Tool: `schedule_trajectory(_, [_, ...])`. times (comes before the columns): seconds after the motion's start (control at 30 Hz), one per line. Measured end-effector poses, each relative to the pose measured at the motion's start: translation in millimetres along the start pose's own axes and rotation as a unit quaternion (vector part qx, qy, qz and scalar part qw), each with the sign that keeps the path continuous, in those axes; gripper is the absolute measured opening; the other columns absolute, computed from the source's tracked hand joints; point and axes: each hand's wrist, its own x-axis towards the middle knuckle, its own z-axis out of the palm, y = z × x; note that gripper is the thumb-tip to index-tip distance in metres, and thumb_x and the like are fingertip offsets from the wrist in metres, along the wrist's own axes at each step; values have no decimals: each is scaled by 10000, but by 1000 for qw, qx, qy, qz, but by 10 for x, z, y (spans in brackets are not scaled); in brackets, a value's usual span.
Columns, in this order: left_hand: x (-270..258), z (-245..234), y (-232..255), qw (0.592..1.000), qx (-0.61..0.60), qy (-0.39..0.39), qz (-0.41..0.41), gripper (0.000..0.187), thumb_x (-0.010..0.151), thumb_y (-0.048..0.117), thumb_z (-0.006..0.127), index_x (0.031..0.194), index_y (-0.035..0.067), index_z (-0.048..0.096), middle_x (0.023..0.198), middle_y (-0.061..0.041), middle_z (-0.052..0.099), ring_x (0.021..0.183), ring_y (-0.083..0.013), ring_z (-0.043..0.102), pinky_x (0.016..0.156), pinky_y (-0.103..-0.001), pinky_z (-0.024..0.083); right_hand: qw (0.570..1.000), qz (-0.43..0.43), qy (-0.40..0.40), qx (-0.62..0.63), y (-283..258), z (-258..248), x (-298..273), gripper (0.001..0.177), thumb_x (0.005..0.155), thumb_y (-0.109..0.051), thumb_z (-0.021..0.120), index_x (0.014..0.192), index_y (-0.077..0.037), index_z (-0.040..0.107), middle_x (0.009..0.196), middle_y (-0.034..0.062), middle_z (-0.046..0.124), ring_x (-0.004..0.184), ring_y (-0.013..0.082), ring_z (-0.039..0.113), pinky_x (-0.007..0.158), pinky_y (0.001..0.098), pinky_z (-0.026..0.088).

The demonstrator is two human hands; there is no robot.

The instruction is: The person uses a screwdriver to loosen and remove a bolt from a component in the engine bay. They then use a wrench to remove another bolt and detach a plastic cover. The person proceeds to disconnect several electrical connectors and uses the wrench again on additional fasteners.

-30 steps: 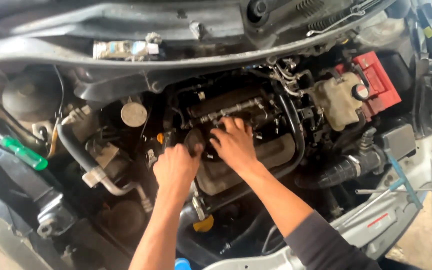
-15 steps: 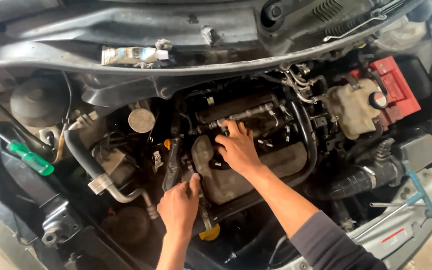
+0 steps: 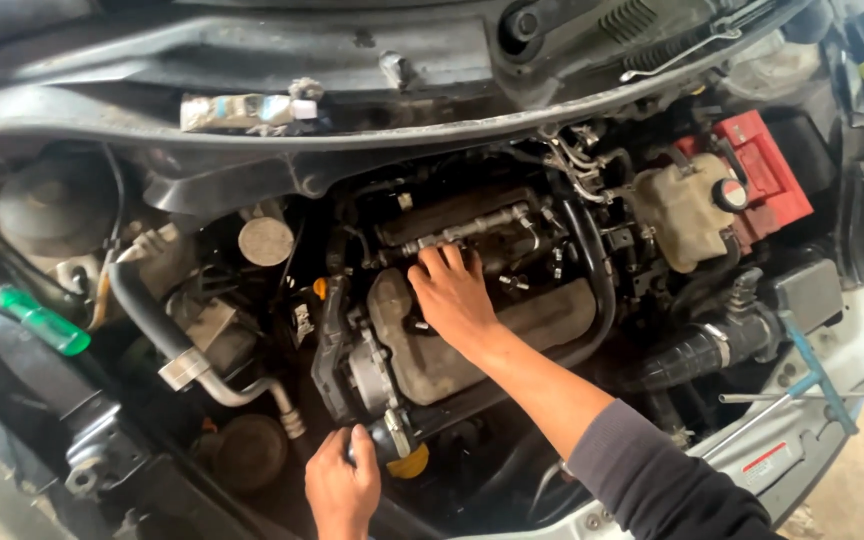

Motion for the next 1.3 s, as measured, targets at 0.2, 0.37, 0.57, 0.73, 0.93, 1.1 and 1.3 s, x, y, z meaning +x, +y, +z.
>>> schedule_trajectory(0.2, [41,-63,-78,999,-7,-13,42,354,911,364,583,865,52,744,827,-178,706,790,-435,667,662,-502,521,999,-9,13,-46,-102,-38,120,145,855,-106,630,970,-106,718,1153,72,639,1286,282,497,1113,645,318])
schedule_trajectory(0.37, [54,392,-666,996,-3,78,38,365,941,337,640,1021,16,793,741,-246,698,781,-367,719,743,-432,570,996,-43,54,63,67,74,23,189,855,-93,608,990,-85,741,1152,114,677,1275,311,542,1166,599,311])
schedule_trajectory(0.57, [202,748,-1460,999,-2,20,48,398,1005,318,592,996,-37,772,721,-238,699,725,-339,721,757,-432,581,981,74,114,142,152,-865,-437,390,785,-267,803,1106,-56,733,1223,190,646,1189,373,583,1034,475,436])
schedule_trajectory(0.73, [73,421,-855,996,-25,41,74,408,1023,319,547,997,-25,764,725,-232,683,721,-342,717,710,-409,580,864,380,293,152,1552,-1163,-2141,288,890,-222,716,1150,-107,665,1065,113,688,1015,292,657,927,413,531])
schedule_trajectory(0.93, [15,197,-518,993,44,51,100,398,1046,292,529,941,-21,752,718,-254,627,713,-421,662,676,-477,525,724,676,133,28,2929,-1054,-3724,400,983,-343,710,998,56,711,899,201,703,825,351,694,757,487,543])
schedule_trajectory(1.1, [-23,164,-367,995,50,56,67,415,1049,307,529,900,-28,724,662,-269,588,677,-446,638,646,-505,497,625,753,133,156,2849,-1208,-3515,371,967,-298,666,940,71,683,830,178,714,665,300,719,533,405,579])
schedule_trajectory(1.3, [-33,49,-191,994,61,52,80,413,1053,309,518,912,-14,734,731,-273,630,728,-461,640,711,-526,504,651,697,204,221,3058,-1271,-4037,226,986,-173,611,973,53,608,844,116,652,664,248,693,507,420,623])
